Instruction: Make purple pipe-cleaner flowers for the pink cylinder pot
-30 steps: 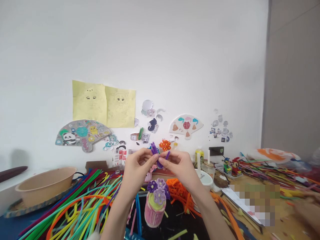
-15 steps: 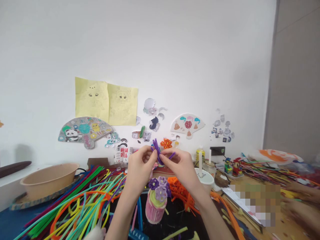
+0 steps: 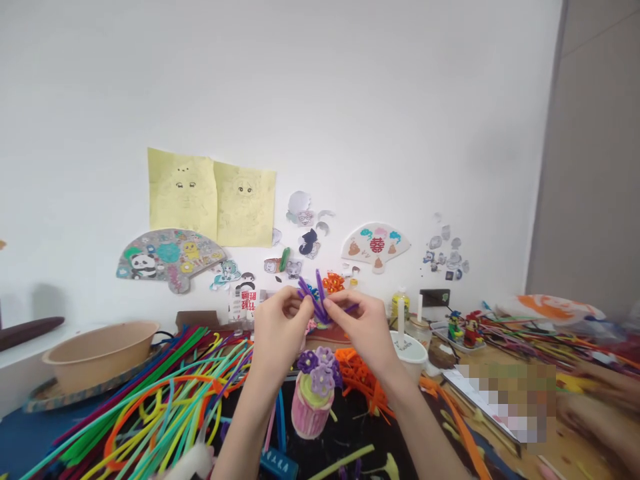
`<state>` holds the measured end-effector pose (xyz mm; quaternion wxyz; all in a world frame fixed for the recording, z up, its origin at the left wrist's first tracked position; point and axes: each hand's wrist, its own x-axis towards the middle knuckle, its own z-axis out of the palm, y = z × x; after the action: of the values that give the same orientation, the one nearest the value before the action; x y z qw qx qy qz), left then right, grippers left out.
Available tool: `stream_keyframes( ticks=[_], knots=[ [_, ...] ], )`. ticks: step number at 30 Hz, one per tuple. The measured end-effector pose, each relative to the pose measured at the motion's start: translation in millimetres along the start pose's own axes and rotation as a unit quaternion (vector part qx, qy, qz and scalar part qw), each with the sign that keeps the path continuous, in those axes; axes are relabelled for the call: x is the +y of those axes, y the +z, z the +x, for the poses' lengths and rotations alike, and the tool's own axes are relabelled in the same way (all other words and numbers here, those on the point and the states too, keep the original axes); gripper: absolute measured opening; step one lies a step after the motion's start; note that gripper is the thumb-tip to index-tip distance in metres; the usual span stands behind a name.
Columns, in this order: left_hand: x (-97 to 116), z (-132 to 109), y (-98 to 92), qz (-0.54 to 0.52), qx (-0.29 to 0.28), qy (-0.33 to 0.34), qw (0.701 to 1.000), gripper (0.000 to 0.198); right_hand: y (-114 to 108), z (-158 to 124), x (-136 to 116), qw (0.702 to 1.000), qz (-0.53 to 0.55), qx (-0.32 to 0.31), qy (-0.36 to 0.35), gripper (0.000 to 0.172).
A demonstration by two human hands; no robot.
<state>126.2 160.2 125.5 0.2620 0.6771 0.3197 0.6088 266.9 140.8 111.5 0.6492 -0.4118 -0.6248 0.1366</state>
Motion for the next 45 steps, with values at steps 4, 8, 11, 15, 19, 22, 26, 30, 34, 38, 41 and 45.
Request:
stream_keyframes(
  ticks=[4, 8, 11, 15, 19, 22, 26, 30, 34, 38, 41, 45],
  knots=[
    [-4, 0, 2.2, -0.033, 0.005, -0.005, 0.999, 0.017, -1, 2, 3, 1.0, 0.01, 0.001, 0.004, 0.019],
    [-6, 0, 5.5, -0.056, 0.001, -0.001, 0.998, 0.015, 0, 3, 4, 0.999, 0.013, -0.03, 0.004, 0.017],
    [-4, 1, 5.5, -0.081, -0.011, -0.009, 0.997, 0.023, 0, 3, 6, 0.998, 0.044, -0.049, 0.01, 0.023],
    [-3, 2, 0.6, -0.132, -0.044, -0.028, 0.99, 0.031, -1, 3, 7, 0.996, 0.071, -0.049, 0.013, 0.026],
    [-5, 2, -4.2, -0.154, -0.054, -0.04, 0.986, 0.03, -3, 3, 3, 0.995, 0.087, -0.046, 0.011, 0.023],
    [-7, 2, -3.5, -0.157, -0.059, -0.044, 0.985, 0.031, -2, 1, -2, 0.99, 0.121, -0.056, 0.035, 0.026],
    [-8, 1, 1.3, -0.166, -0.057, -0.034, 0.984, 0.029, 2, -1, -5, 0.986, 0.146, -0.063, 0.045, 0.032],
    [-7, 0, 1.2, -0.166, -0.067, -0.015, 0.984, 0.025, 1, -1, -6, 0.985, 0.157, -0.054, 0.04, 0.029],
    [-3, -1, -4.7, -0.111, -0.092, 0.005, 0.99, 0.024, -2, 0, -5, 0.988, 0.147, -0.038, 0.026, 0.024],
    [-2, 0, -7.8, -0.055, -0.117, 0.015, 0.991, 0.024, -3, 0, -3, 0.987, 0.152, -0.032, 0.039, 0.023],
    [-1, 0, -6.5, -0.034, -0.124, 0.012, 0.992, 0.022, -3, 1, -3, 0.985, 0.163, -0.038, 0.047, 0.024],
    [-1, 0, -5.1, -0.014, -0.111, 0.014, 0.994, 0.022, -5, 0, -5, 0.991, 0.116, -0.065, 0.021, 0.026]
  ],
)
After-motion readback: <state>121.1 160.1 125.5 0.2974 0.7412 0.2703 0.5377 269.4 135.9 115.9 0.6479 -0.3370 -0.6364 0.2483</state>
